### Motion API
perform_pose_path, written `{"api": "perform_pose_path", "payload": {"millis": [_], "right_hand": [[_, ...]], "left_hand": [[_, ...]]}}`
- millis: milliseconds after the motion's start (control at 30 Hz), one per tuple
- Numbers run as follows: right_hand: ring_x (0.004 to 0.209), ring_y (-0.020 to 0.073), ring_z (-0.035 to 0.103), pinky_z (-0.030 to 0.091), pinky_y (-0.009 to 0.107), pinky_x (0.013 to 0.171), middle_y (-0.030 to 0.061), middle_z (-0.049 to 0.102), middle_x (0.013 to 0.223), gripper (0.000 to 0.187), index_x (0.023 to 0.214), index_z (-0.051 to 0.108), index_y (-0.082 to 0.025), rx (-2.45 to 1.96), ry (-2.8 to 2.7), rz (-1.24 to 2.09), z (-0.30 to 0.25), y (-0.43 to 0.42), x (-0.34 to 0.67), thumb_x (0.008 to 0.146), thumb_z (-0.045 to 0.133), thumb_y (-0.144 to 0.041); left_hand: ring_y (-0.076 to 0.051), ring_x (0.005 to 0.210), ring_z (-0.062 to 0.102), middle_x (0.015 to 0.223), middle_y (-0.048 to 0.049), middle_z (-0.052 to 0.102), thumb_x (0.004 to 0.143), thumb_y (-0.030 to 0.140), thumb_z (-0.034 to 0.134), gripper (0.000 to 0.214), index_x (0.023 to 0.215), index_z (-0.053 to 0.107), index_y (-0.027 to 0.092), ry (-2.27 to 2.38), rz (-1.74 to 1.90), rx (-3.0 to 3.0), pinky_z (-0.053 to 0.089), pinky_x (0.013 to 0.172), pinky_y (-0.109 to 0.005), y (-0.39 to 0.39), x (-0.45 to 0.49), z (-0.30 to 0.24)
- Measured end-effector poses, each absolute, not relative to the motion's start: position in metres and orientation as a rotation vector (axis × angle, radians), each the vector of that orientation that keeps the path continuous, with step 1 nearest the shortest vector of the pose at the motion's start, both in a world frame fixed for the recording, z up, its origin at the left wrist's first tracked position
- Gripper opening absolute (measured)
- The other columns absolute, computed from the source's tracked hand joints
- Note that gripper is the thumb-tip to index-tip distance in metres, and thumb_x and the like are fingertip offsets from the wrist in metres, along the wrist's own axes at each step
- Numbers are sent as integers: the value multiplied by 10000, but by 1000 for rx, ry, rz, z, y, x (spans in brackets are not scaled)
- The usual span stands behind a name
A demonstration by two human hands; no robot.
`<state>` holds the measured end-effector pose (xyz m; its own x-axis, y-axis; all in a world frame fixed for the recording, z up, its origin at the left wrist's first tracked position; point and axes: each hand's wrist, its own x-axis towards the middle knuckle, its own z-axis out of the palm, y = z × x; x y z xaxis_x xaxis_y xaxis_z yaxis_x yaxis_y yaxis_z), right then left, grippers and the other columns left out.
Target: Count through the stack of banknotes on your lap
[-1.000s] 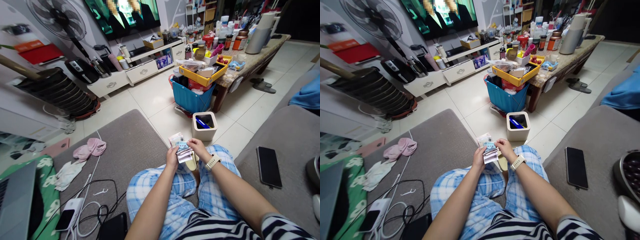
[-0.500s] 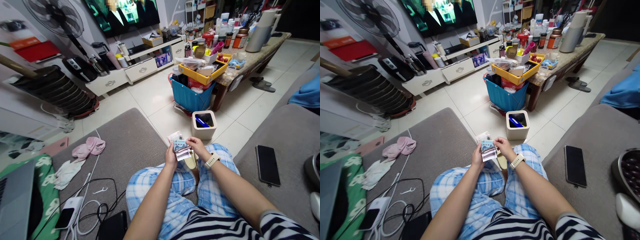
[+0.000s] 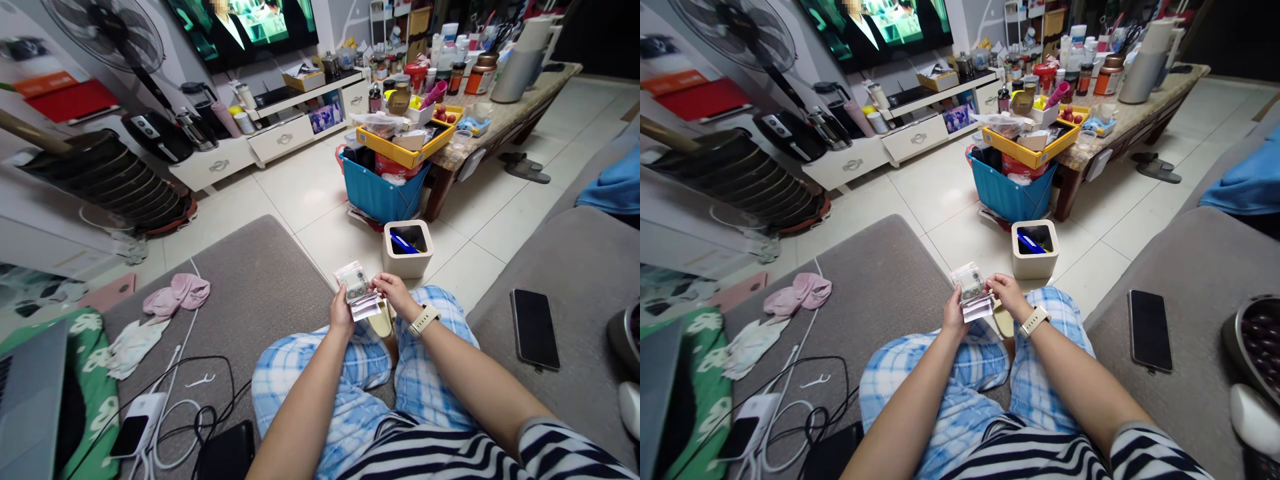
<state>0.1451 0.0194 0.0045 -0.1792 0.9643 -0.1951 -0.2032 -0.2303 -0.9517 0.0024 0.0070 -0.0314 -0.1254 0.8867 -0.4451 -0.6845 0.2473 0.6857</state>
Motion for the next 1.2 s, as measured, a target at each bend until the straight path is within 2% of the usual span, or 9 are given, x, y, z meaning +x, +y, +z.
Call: {"api": "perform_pose_path", "payload": {"millis": [167,367,500,667,833,1000,1200], "right_hand": [[596,135,496,385,276,593,8,612,653,305,672,597,-185,-1072,-1035,1578,0,20,145,636,744,-450],[615,125,493,396,273,633,-18,560,647,348,677,566,-180,-1089,-968,1539,-2,21,144,559,803,-405],[601,124,472,381,265,603,-22,553,649,376,714,553,-189,-1148,-924,1501,-3,23,144,572,779,-453],[556,115,421,336,260,559,-27,512,593,317,669,579,-182,-1181,-971,1539,-6,23,144,637,709,-470],[540,112,412,328,261,556,-29,505,574,249,638,586,-181,-1191,-1002,1521,-9,23,144,653,677,-412],[526,102,400,317,254,529,-30,500,580,272,636,583,-180,-1163,-987,1534,-5,23,144,637,690,-430],[516,97,380,311,244,504,-33,484,551,273,617,583,-181,-1102,-955,1580,1,21,143,612,712,-421]], "left_hand": [[-294,958,679,920,-113,734,649,386,752,367,889,691,114,1051,1381,278,489,882,-396,6,2,-30],[-270,877,691,870,-89,734,592,302,784,344,867,688,119,1069,1373,287,487,854,-381,5,2,-27],[-270,894,687,871,-84,733,584,273,785,350,889,689,132,1062,1344,308,480,862,-382,3,3,-23],[-283,903,687,834,-73,729,552,237,789,341,861,686,138,1052,1333,323,477,883,-400,3,3,-22],[-280,883,691,867,-94,735,570,296,797,349,857,690,127,1061,1337,342,490,856,-392,4,3,-26],[-267,891,693,876,-95,736,622,409,778,372,841,693,120,1061,1390,307,495,852,-367,6,3,-31],[-275,922,692,909,-99,737,671,411,744,337,854,695,132,1048,1390,264,502,870,-381,8,1,-34]]}}
